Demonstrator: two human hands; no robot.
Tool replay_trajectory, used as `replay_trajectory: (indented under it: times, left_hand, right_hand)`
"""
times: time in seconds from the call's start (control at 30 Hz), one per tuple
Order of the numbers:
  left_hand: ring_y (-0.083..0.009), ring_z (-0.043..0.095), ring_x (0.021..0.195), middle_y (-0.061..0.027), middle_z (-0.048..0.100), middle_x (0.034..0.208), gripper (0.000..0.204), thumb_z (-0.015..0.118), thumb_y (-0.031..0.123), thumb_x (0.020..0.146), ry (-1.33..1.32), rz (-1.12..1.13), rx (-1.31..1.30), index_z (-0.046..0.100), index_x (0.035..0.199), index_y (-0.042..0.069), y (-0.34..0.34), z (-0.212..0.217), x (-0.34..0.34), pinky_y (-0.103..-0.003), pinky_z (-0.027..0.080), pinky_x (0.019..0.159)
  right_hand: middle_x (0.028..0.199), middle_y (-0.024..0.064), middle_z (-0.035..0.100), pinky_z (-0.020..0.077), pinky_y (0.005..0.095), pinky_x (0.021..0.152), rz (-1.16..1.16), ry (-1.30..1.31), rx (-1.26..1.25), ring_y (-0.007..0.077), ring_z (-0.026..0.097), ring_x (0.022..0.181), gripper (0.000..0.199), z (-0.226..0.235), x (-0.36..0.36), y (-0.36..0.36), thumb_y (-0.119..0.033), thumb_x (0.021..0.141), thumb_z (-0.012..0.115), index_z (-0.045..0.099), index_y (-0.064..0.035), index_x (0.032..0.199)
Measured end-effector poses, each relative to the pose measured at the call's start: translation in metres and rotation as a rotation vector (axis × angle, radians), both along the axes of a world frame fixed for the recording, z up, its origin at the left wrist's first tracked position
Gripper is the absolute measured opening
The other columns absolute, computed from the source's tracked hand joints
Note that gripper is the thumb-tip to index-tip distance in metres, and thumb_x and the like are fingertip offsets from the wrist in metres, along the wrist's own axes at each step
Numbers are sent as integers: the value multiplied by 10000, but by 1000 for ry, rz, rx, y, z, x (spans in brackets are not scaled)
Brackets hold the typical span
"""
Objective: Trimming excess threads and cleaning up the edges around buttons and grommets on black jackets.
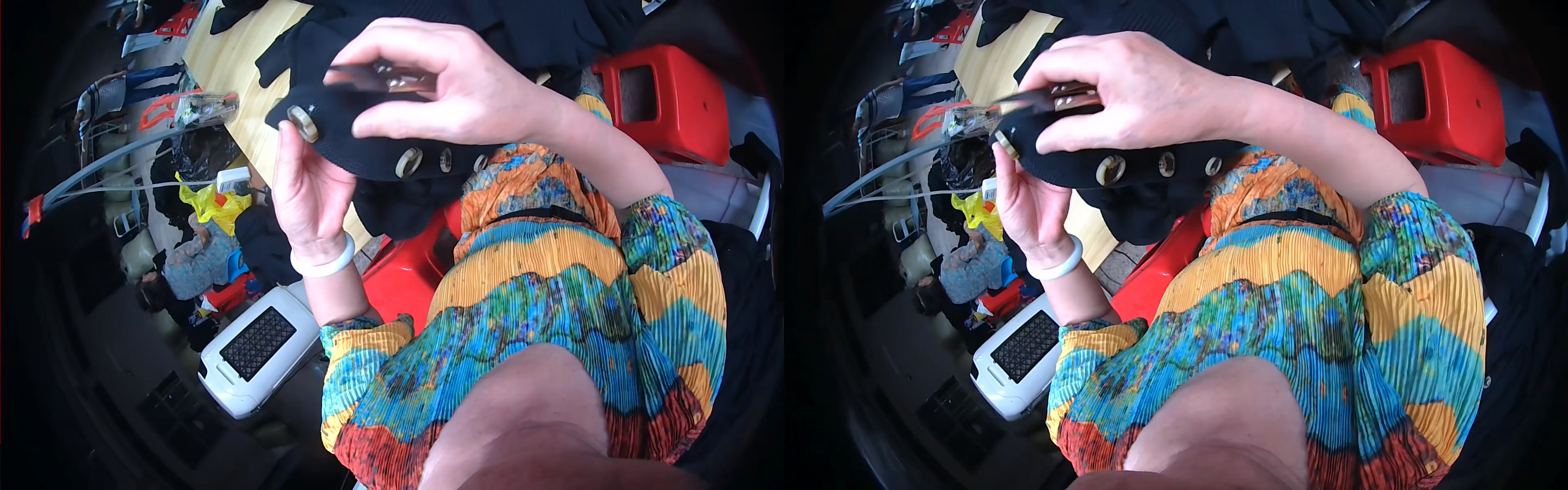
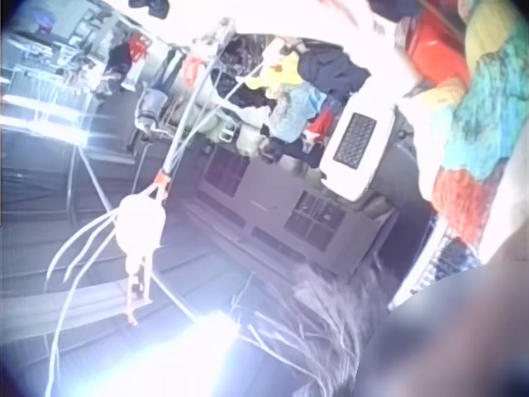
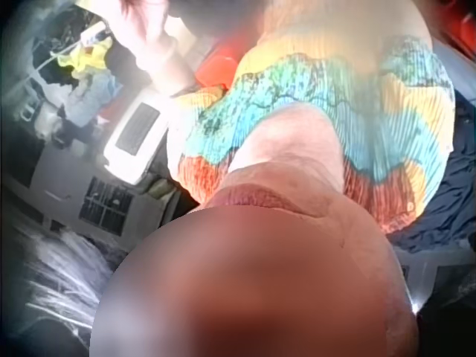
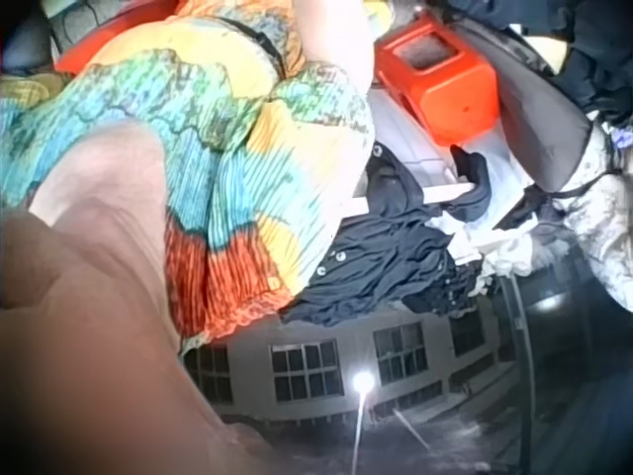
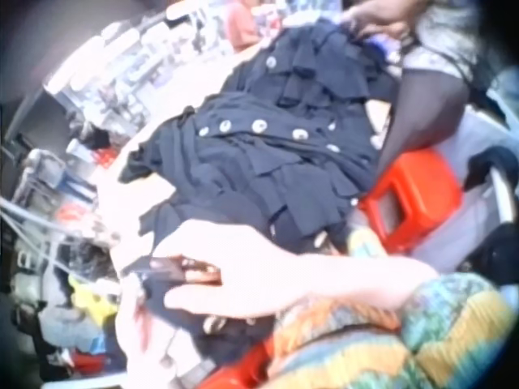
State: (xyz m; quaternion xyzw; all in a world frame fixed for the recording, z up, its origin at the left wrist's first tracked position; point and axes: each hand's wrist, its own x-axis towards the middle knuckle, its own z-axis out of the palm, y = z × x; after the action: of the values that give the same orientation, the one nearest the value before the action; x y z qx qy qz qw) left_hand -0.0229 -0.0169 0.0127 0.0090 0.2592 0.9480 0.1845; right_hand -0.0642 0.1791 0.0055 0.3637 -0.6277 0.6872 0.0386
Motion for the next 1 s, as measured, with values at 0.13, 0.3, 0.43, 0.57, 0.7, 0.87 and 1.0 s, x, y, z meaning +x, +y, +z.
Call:
replay_trajectory:
  times: [0.13,0.3,0.43,0.57,0.7,0.87,1.0]
  left_hand:
    - [-242,405,1168,-139,453,1227,369,418,226,904,9,30,-95,408,1224,42,2,-14,0,-427,277,1005]
    - [-238,474,1106,-111,496,1189,326,369,224,923,-51,-17,-83,447,1180,39,12,-1,-3,-415,363,949]
    - [-271,416,1156,-150,470,1215,331,374,215,912,-30,-141,114,475,1162,22,-10,3,-16,-446,240,1019]
    - [-260,430,1148,-159,482,1196,358,317,241,932,-28,-118,190,478,1148,4,-16,14,-37,-437,279,1006]
    - [-227,550,984,-141,573,1048,289,395,202,913,-112,-43,127,513,1062,-16,-29,-7,-61,-378,410,901]
    - [-216,568,941,-141,575,1042,426,339,365,917,-152,247,-362,510,1076,9,-11,-18,-49,-350,452,832]
    - [-178,578,735,-127,588,912,416,373,368,910,-26,129,-435,546,982,-3,-16,-15,-24,-246,471,565]
  right_hand:
    - [841,78,533,436,251,576,-208,332,67,182,538,677,202,-5,-4,-12,-14,686,649,550,1,861]
    - [699,88,568,444,278,568,-462,283,85,177,570,633,162,-11,-35,-10,-153,757,610,581,-12,832]
    - [718,42,592,436,237,601,-159,-98,-44,84,550,665,225,-8,-27,-7,-217,790,614,592,-7,868]
    - [970,58,544,420,238,843,148,-293,-49,106,520,944,228,-23,-7,-4,-92,840,540,499,1,1044]
    - [1011,62,539,394,251,889,186,-381,-63,127,496,1002,351,-31,-3,-22,-69,783,603,471,-13,1103]
    - [1018,34,522,408,234,860,60,-447,-115,91,484,941,340,-37,-11,-25,-64,759,634,493,-13,1063]
    - [1013,39,531,403,234,861,43,-405,-14,91,484,930,340,-28,-18,-21,-88,761,636,494,-14,1061]
